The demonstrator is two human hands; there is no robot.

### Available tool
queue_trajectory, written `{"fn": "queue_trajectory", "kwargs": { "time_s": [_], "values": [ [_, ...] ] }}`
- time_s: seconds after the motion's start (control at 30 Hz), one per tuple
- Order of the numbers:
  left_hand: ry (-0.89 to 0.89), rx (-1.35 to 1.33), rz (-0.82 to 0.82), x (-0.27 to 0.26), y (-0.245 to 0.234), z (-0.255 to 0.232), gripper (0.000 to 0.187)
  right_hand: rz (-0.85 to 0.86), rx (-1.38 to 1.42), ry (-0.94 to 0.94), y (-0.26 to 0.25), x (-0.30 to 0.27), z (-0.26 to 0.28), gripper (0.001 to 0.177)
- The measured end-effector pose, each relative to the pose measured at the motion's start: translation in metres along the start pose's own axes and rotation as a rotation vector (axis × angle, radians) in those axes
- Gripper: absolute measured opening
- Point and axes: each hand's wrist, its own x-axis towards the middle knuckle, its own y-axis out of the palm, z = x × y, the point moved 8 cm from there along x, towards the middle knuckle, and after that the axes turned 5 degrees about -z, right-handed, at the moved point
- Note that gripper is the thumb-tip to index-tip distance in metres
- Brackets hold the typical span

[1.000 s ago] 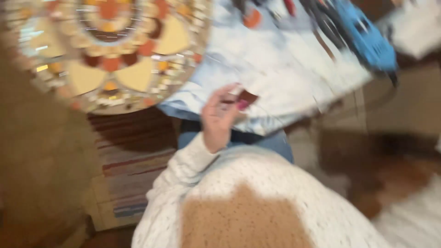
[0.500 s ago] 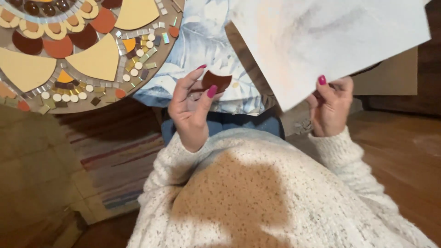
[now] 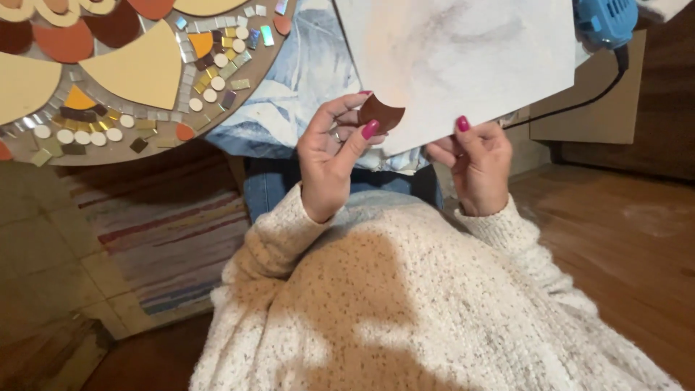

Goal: Shaping and sanding small pieces of tile for a circular mosaic project using a handheld rotary tool.

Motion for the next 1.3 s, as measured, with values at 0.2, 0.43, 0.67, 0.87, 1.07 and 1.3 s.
{"fn": "queue_trajectory", "kwargs": {
  "time_s": [0.2,0.43,0.67,0.87,1.07,1.3],
  "values": [
    [0.035,0.016,-0.042,-0.002,-0.006,-0.015,0.031,0.066,-0.131,0.175,0.03,-0.021,-0.003,0.023],
    [0.1,0.076,-0.054,-0.002,-0.008,-0.022,0.03,0.1,0.032,0.266,0.03,-0.027,-0.012,0.015],
    [0.087,0.049,-0.045,-0.005,0.0,-0.017,0.032,0.12,0.072,0.3,0.047,-0.021,-0.006,0.018],
    [0.04,0.037,-0.031,-0.005,0.003,-0.012,0.039,0.319,-0.152,0.363,0.078,-0.027,-0.003,0.038],
    [0.0,-0.001,0.011,-0.007,0.009,0.005,0.042,0.504,-0.323,0.032,0.097,-0.042,0.019,0.031],
    [0.017,0.043,0.043,-0.008,0.017,0.006,0.041,0.558,-0.463,-0.388,0.116,-0.049,0.048,0.018]
  ]
}}
